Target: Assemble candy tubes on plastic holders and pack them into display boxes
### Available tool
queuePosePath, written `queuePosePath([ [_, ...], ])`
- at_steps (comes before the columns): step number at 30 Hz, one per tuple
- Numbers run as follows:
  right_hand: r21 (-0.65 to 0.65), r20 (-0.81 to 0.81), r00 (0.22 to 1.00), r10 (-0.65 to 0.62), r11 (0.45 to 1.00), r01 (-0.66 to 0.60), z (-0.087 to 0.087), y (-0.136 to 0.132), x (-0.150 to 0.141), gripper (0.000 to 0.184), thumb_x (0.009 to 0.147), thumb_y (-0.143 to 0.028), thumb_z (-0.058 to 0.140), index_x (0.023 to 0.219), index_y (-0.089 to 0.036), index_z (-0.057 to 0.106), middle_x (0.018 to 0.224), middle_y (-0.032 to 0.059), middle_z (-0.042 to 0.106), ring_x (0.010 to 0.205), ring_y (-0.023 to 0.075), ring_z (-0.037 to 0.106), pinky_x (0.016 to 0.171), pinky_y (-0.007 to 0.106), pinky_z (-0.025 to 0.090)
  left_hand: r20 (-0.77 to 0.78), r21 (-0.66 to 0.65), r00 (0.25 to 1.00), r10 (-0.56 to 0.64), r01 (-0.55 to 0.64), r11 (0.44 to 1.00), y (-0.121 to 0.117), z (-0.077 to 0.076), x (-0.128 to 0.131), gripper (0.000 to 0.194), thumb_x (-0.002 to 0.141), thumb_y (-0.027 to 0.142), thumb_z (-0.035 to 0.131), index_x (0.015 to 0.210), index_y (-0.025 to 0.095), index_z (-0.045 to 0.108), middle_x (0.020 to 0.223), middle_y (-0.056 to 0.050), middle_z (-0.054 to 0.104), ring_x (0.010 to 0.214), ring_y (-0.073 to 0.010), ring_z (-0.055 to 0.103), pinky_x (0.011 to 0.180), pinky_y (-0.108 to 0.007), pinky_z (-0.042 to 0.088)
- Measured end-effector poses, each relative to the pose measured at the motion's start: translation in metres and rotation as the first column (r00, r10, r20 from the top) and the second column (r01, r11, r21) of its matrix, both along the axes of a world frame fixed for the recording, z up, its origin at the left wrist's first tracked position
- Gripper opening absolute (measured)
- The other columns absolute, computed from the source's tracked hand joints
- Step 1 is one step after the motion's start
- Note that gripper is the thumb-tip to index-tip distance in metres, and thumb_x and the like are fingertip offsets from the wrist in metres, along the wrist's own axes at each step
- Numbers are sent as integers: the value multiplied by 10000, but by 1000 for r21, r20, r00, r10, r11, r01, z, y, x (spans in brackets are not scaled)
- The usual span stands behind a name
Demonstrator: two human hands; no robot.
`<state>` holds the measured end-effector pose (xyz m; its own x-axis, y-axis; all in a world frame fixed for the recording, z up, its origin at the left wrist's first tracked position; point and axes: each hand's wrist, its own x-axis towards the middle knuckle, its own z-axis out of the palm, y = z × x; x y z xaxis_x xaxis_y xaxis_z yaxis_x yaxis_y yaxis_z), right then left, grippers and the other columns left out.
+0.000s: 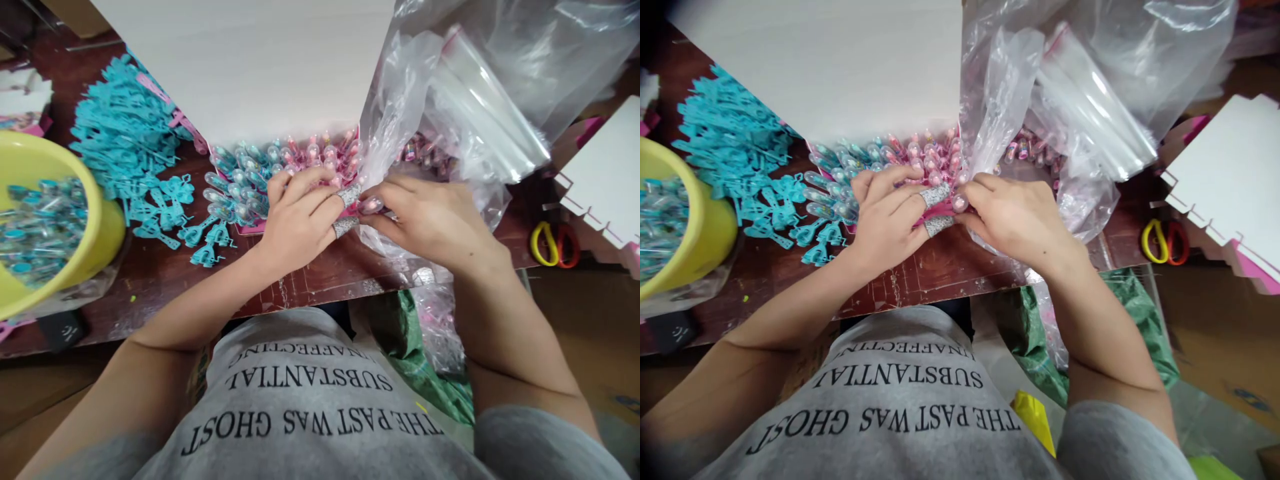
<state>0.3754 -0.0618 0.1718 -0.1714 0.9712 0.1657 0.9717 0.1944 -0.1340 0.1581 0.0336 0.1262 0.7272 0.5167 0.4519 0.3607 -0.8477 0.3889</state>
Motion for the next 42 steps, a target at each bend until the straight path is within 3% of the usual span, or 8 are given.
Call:
queuePosePath([
  [9,-87,-80,995,55,994,-62,-13,-10,6,326,1088,-473,537,1168,-224,731,1134,101,769,953,261,702,643,330,405,-48,-10,992,-112,112,994,-1,-1,0,99,997,303,655,987,208,682,1047,-93,772,1305,-350,597,1142,-589,355],
  [15,-111,-112,989,100,987,-112,-5,-17,2,345,1084,-529,556,1119,-231,726,1037,75,764,883,247,704,632,330,396,-71,48,992,-107,111,993,-9,3,-5,208,1036,180,547,886,213,686,917,-65,743,1187,-294,629,1040,-507,404],
  [21,-87,-109,989,100,990,-110,0,-29,-5,357,1122,-507,481,1128,-246,724,1032,57,769,880,213,702,612,308,381,-47,-52,995,-94,91,994,-12,2,-7,227,952,150,674,738,206,620,760,-25,685,1014,-254,621,916,-427,404],
  [29,-99,-409,902,134,977,-190,-7,-24,10,689,950,-788,617,1312,-209,705,1189,126,783,1025,297,744,896,418,560,-30,-45,988,-152,151,988,-20,-2,-22,146,941,106,692,843,214,688,871,-20,754,1075,-256,611,934,-408,390],
  [34,-147,-382,911,154,963,-224,-23,-24,0,425,1046,-614,610,1140,-222,745,1065,86,794,975,259,739,843,373,543,-50,-164,988,-149,139,977,-28,-13,-30,160,907,92,681,790,200,686,825,-37,736,1024,-258,617,913,-395,449],
  [37,-133,-330,930,161,968,-215,-30,-29,-10,326,1078,-515,596,1145,-228,735,1111,79,787,983,235,732,764,336,522,-23,-383,995,-97,81,920,-34,-17,-33,147,885,100,697,770,190,715,841,-40,720,937,-227,629,850,-348,491],
  [40,-134,-322,931,171,965,-224,-31,-33,-15,311,1095,-471,574,1181,-216,730,1163,87,779,989,223,733,749,330,524,14,-650,998,-64,58,758,-39,-20,-34,89,906,172,745,824,188,776,835,-26,729,826,-183,642,782,-302,514],
  [42,-150,-345,922,177,959,-240,-29,-31,-14,330,1098,-479,564,1184,-211,736,1151,91,778,1001,231,733,782,344,535,36,-701,998,-57,66,710,-40,-23,-36,70,913,189,763,849,192,791,817,-17,732,807,-173,642,783,-295,523],
])
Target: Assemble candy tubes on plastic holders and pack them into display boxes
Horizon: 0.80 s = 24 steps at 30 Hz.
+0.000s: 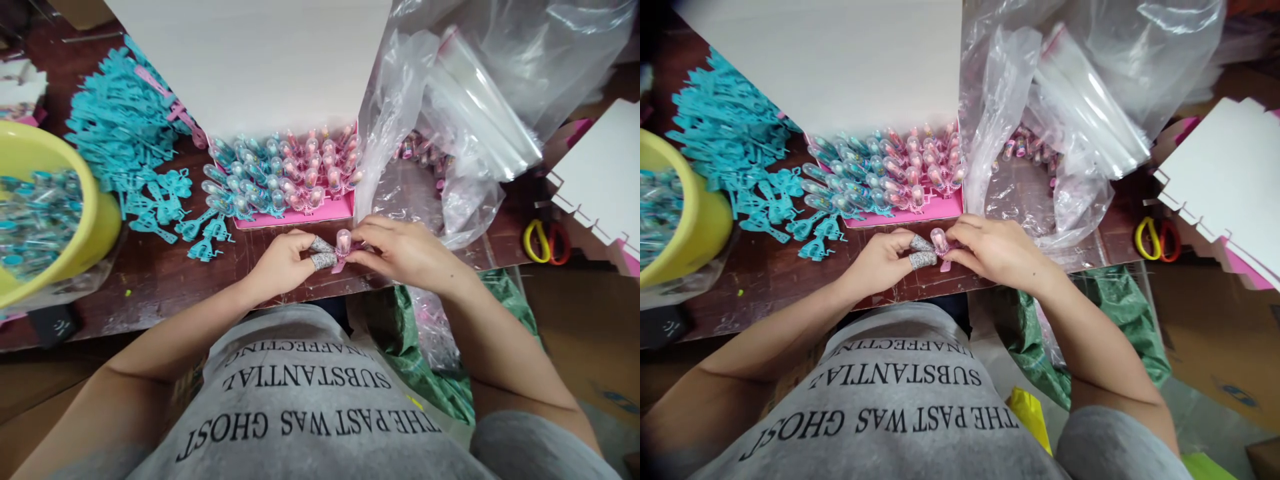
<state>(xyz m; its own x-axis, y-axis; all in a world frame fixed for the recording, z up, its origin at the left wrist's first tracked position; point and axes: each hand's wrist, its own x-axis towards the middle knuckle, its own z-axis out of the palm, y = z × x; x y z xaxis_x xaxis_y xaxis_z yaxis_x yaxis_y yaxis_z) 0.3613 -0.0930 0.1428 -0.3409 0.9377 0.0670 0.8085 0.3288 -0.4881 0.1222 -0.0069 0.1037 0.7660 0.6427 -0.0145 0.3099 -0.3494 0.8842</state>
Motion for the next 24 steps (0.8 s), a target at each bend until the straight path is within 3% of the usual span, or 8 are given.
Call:
queuePosePath([
  [5,-148,-191,978,78,983,-108,4,11,12,445,1021,-631,647,1093,-207,761,1053,72,799,948,222,742,853,343,536,41,299,998,-51,37,954,2,-5,-6,114,902,96,757,877,205,779,892,-33,731,989,-214,652,903,-349,548],
  [9,-264,-341,939,-48,963,-47,0,17,13,571,917,-680,755,1257,-221,752,1121,49,820,950,210,761,879,338,554,68,392,993,-95,61,918,6,-9,-9,94,919,101,766,904,194,766,904,-36,728,973,-206,660,873,-335,562],
  [13,-335,-355,932,-72,941,-55,2,15,9,418,938,-601,760,1127,-230,793,1027,9,828,878,182,759,819,314,548,41,519,985,-167,123,846,8,-11,-12,45,974,213,761,932,198,754,848,-23,740,957,-213,659,872,-352,553],
  [15,-266,-339,939,-58,963,-36,8,13,11,326,981,-543,732,1042,-229,798,1006,3,829,869,173,758,811,307,537,60,618,985,-164,92,781,11,-9,-15,135,997,334,758,1019,200,759,920,-43,776,1018,-234,668,921,-390,547],
  [17,-100,-300,949,-101,992,74,15,15,16,289,1004,-500,717,1047,-224,791,1003,13,825,868,177,756,803,310,531,100,709,992,-76,-17,705,20,-3,-17,233,1002,412,749,1126,214,756,1083,-71,799,1131,-264,664,1000,-441,522],
  [19,73,-219,961,-167,980,186,17,22,23,261,1010,-470,711,1063,-225,785,1007,31,817,872,195,751,802,327,528,105,763,994,35,-103,638,34,4,-15,193,1021,396,720,1132,242,752,1254,-72,782,1260,-294,632,1078,-495,473],
  [21,163,-114,976,-184,966,201,13,35,27,233,1019,-441,688,1092,-241,783,1053,44,813,935,226,750,835,353,530,58,791,996,73,-91,605,50,11,-9,112,1047,321,661,1048,253,751,1372,-45,752,1347,-315,591,1117,-538,424],
  [24,187,6,992,-125,975,122,0,57,29,240,1033,-400,643,1170,-252,774,1142,59,808,1048,266,741,879,381,531,-15,804,1000,26,-3,594,72,13,4,174,1061,251,587,994,256,747,1408,-8,745,1364,-326,576,1112,-572,396],
])
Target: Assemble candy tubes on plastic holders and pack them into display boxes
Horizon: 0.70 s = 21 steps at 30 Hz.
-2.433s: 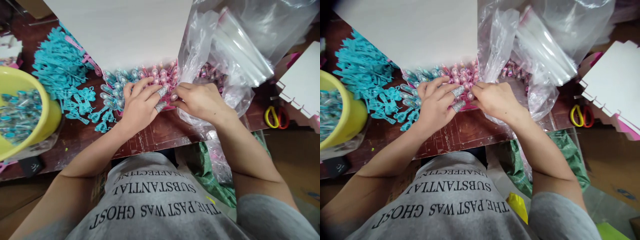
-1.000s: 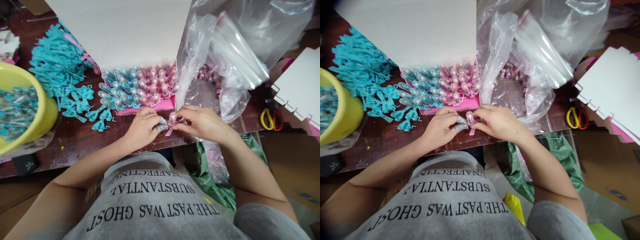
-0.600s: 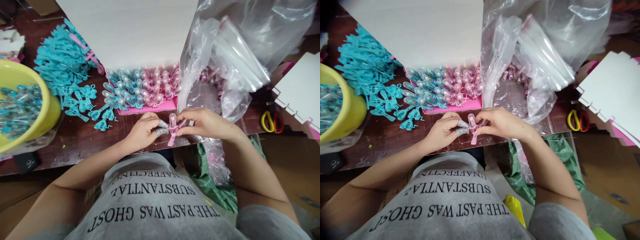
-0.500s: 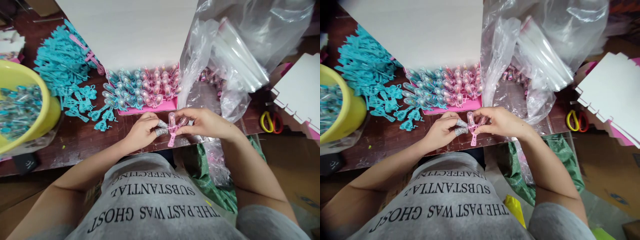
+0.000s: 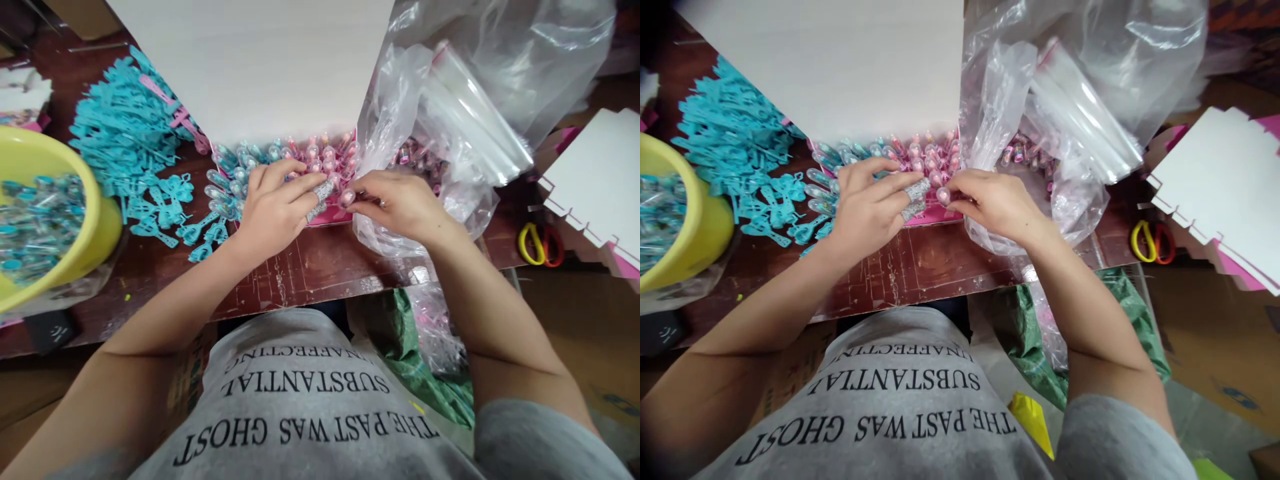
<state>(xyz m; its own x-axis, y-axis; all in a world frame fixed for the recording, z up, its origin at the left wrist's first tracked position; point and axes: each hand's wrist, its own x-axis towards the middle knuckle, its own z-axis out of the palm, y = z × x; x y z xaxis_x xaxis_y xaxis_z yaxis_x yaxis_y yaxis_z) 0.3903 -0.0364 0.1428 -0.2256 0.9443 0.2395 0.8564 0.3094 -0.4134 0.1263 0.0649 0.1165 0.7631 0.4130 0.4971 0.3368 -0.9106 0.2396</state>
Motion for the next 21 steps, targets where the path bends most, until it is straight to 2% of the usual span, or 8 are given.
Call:
queuePosePath([
  [4,11,56,996,74,997,-75,-8,12,-2,255,1049,-342,603,1233,-254,756,1183,58,800,1083,261,732,885,369,523,-1,-13,1000,1,-1,1000,12,-6,8,190,1054,251,588,942,255,742,1347,7,779,1310,-326,598,1069,-588,396],
  [10,-31,94,993,75,997,-73,0,7,4,269,1059,-385,597,1229,-244,748,1147,70,798,1041,260,733,863,363,520,6,-14,1000,28,-28,1000,11,-7,7,215,1041,216,590,870,251,716,1329,31,785,1283,-316,622,1058,-586,397],
  [14,-92,162,984,75,994,-61,2,11,-1,268,1071,-359,567,1228,-223,736,1158,80,796,1047,262,732,819,357,508,-35,-51,999,26,-28,998,6,0,8,197,1025,185,595,886,255,716,1341,24,779,1316,-300,632,1094,-567,402],
  [16,-95,207,977,58,995,-39,1,11,-6,273,1079,-363,560,1223,-207,732,1158,85,792,1035,260,732,754,340,486,-9,-14,1000,22,-22,1000,6,9,3,180,1020,200,609,879,242,711,1348,28,778,1314,-301,647,1097,-568,414],
  [18,-58,243,970,18,998,-4,-1,8,-12,289,1089,-393,560,1213,-207,742,1193,90,781,1037,251,727,686,321,446,59,36,996,62,-64,997,9,21,-9,126,1030,318,646,975,255,740,1335,17,784,1289,-298,669,1091,-571,439],
  [21,-3,264,964,-45,999,47,-6,3,-17,338,1124,-422,510,1170,-222,778,1247,78,767,1028,220,719,618,312,386,124,13,971,203,-206,978,24,36,-38,354,1080,536,545,1268,288,713,1333,-28,769,1333,-267,661,1120,-563,458],
])
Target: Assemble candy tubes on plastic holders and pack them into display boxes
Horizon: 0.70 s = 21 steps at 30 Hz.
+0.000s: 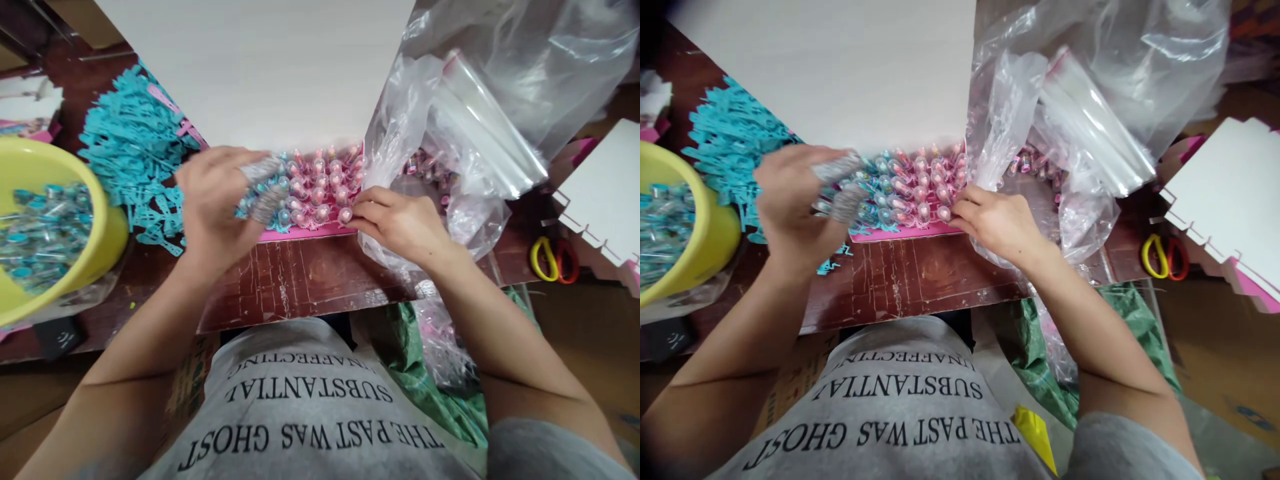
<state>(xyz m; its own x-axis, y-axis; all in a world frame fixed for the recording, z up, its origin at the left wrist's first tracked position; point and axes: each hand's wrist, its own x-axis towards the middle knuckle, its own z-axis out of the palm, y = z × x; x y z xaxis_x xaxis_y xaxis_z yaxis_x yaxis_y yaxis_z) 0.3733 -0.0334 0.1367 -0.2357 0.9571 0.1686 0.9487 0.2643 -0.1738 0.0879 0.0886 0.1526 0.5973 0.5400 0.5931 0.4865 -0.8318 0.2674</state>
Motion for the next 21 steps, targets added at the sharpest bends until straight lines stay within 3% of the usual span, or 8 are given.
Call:
queuePosePath([
  [4,-10,17,998,-56,998,57,-8,0,-5,404,1148,-436,456,1146,-220,797,1220,62,772,965,186,712,591,315,352,86,-26,968,234,-232,972,19,3,-42,512,1134,569,384,1318,209,698,1325,-97,750,1378,-249,642,1145,-562,462],
  [6,-4,36,997,-65,998,65,-10,2,-6,408,1144,-450,460,1144,-224,799,1214,58,770,937,180,710,578,315,343,114,-24,964,241,-240,971,21,-1,-55,458,1125,543,450,1288,212,722,1281,-72,774,1327,-253,672,1129,-535,493],
  [8,15,46,997,-58,998,58,-9,2,-6,400,1137,-460,470,1136,-232,798,1217,53,767,916,176,706,570,310,346,124,5,977,175,-177,984,17,-6,-56,358,1092,502,559,1269,245,734,1259,-36,793,1295,-265,686,1120,-526,513],
  [12,81,45,998,-43,996,39,-2,-4,-4,368,1118,-470,503,1109,-261,806,1278,61,744,967,200,699,587,308,388,87,81,996,-3,-4,997,-3,-12,-25,337,985,488,749,1261,294,736,1255,-29,806,1263,-302,683,1102,-557,496],
  [15,99,41,998,-38,995,34,4,-6,-1,341,1081,-481,561,1101,-263,822,1348,105,702,1120,279,662,685,354,495,-45,61,983,-180,183,981,-14,-16,13,130,1020,377,699,1118,310,752,1342,5,776,1340,-311,633,1117,-584,424],
  [17,103,24,999,-24,994,22,5,-3,-1,293,1047,-461,615,1078,-266,832,1426,110,663,1265,338,594,862,447,560,-123,14,950,-287,291,957,-15,-19,33,134,1037,246,619,1019,295,742,1339,25,775,1365,-309,610,1100,-603,402],
  [21,93,-5,1000,-14,996,15,-4,8,-2,200,1001,-424,689,1039,-283,826,1636,53,521,1510,414,396,1177,645,418,-169,-98,936,-308,295,950,-6,-26,47,205,998,161,578,973,280,742,1212,5,800,1314,-300,602,1093,-626,383],
])
